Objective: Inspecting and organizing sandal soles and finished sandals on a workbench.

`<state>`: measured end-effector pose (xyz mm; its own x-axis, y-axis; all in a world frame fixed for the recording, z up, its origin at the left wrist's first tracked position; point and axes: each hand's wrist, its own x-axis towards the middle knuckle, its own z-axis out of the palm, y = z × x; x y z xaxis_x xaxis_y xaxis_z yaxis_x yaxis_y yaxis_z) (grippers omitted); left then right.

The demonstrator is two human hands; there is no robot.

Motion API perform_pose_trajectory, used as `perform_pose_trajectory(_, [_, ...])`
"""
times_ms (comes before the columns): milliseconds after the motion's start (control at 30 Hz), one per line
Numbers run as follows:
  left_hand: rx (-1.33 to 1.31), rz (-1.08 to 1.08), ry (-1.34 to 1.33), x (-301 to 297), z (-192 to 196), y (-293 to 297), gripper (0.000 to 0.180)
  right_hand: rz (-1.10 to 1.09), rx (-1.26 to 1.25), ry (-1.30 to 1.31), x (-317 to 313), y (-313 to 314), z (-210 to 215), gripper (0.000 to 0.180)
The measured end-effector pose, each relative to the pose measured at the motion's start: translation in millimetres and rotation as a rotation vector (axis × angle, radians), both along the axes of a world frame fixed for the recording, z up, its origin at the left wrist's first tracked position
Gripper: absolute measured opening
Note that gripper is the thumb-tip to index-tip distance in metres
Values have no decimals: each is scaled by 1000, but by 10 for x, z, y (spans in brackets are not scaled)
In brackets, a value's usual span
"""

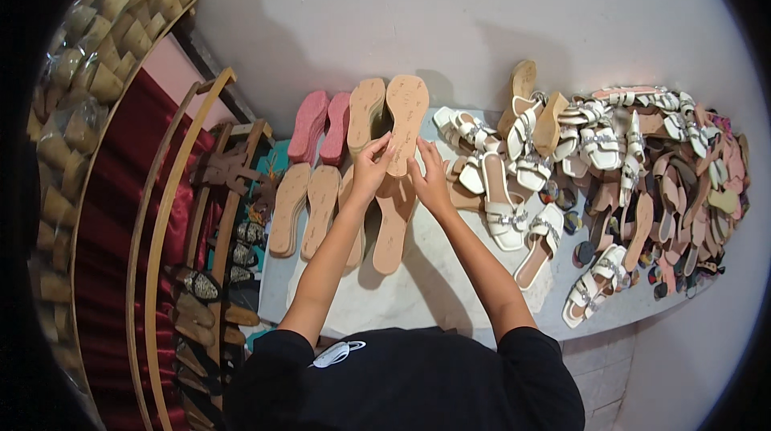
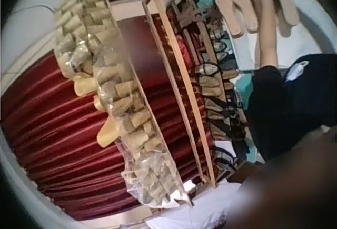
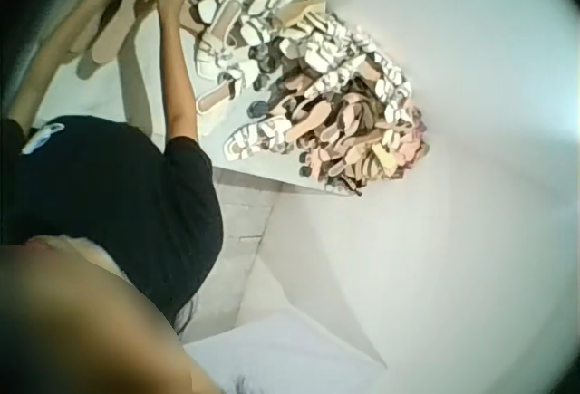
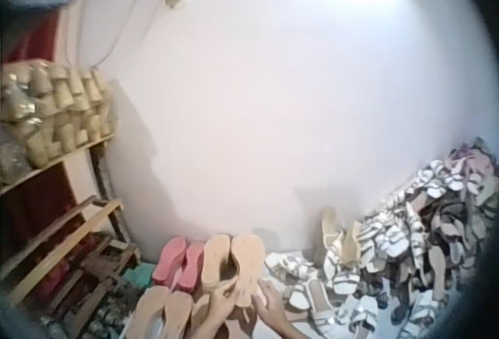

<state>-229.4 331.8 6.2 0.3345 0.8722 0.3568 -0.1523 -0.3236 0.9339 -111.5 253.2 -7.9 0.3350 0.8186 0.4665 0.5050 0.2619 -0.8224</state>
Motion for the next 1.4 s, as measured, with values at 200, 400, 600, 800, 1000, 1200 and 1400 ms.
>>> perform_pose_trajectory(200, [103, 84, 176, 238, -147, 620, 39, 14, -30, 24, 269, 649, -146, 45])
perform_pose_trajectory(400, [26, 90, 255, 360, -220, 840, 39, -3, -146, -11, 433, 974, -473, 47])
perform_pose_trajectory(600, [-5, 82, 223, 370, -320, 889, 39, 38, -103, 54, 450, 1055, -526, 47])
perform_pose_trajectory(800, [-63, 54, 170, 360, -287, 845, 39, 37, -94, 59, 429, 1003, -489, 46])
perform_pose_trajectory(1000, [-62, 68, 178, 328, -343, 835, 38, 61, -73, 66, 399, 976, -452, 46])
perform_pose_trajectory(1200, [-36, 81, 216, 336, -354, 805, 38, 80, -65, 86, 409, 953, -473, 46])
perform_pose_trajectory(1400, [-70, 111, 254, 298, -388, 822, 36, 100, -74, 87, 385, 990, -479, 47])
